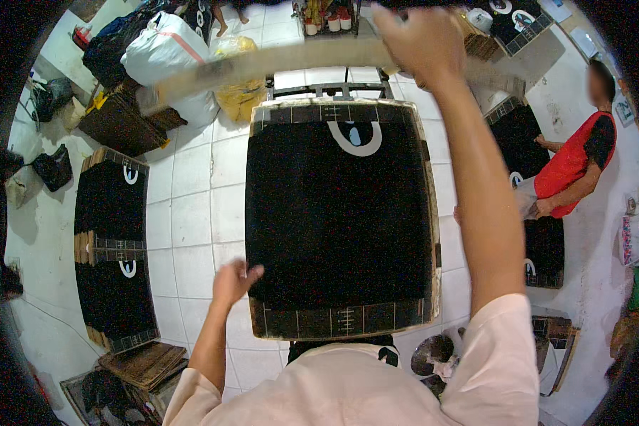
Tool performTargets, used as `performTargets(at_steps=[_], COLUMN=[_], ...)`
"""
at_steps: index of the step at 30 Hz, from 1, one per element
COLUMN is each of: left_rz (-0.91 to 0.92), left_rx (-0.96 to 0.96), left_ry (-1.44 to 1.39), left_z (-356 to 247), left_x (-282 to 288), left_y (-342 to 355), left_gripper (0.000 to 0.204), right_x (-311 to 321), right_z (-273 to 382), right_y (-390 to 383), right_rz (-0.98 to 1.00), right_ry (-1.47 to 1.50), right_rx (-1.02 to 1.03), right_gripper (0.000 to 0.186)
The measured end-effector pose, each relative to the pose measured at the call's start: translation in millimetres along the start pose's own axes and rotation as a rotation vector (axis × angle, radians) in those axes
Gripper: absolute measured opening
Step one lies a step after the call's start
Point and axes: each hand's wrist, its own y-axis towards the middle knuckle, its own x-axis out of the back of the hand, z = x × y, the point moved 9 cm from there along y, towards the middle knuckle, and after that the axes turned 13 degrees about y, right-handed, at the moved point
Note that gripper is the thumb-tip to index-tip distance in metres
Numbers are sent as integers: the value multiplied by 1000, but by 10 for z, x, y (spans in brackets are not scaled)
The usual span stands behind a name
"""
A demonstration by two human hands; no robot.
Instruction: The person repeatedly inks a screen-printing mesh with a squeegee and pulls the ink across to print a white logo onto black fabric. After each pull, the screen is lifted and the printed fabric is removed and placed aside.
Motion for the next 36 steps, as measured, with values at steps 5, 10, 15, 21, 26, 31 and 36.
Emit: performTargets(at_steps=[5,10,15,21,26,31,36], left_rz=[-569,10,258,172,-425,-222,-246], left_rx=[-289,543,638,568,172,204,193], left_ry=[-1261,-1763,-1368,-560,-49,45,7], left_z=[-895,-812,-358,-155,-554,-583,-581], left_x=[1301,-362,-1266,-801,-209,-501,-473], left_y=[81,183,559,452,778,999,971], left_gripper=[59,23,38,31,86,111,109], right_x=[-5,-1120,-2730,-4017,-3917,-3250,-2777], right_z=[304,303,-500,-986,-887,-617,-462], right_y=[-1592,-3124,-2235,-1399,-1612,-1774,-2510], right_rz=[-154,505,554,720,677,667,734], right_ry=[348,620,569,227,301,437,488], right_rx=[69,-141,-160,-74,39,129,75], right_gripper=[20,37,54,57,33,27,18])
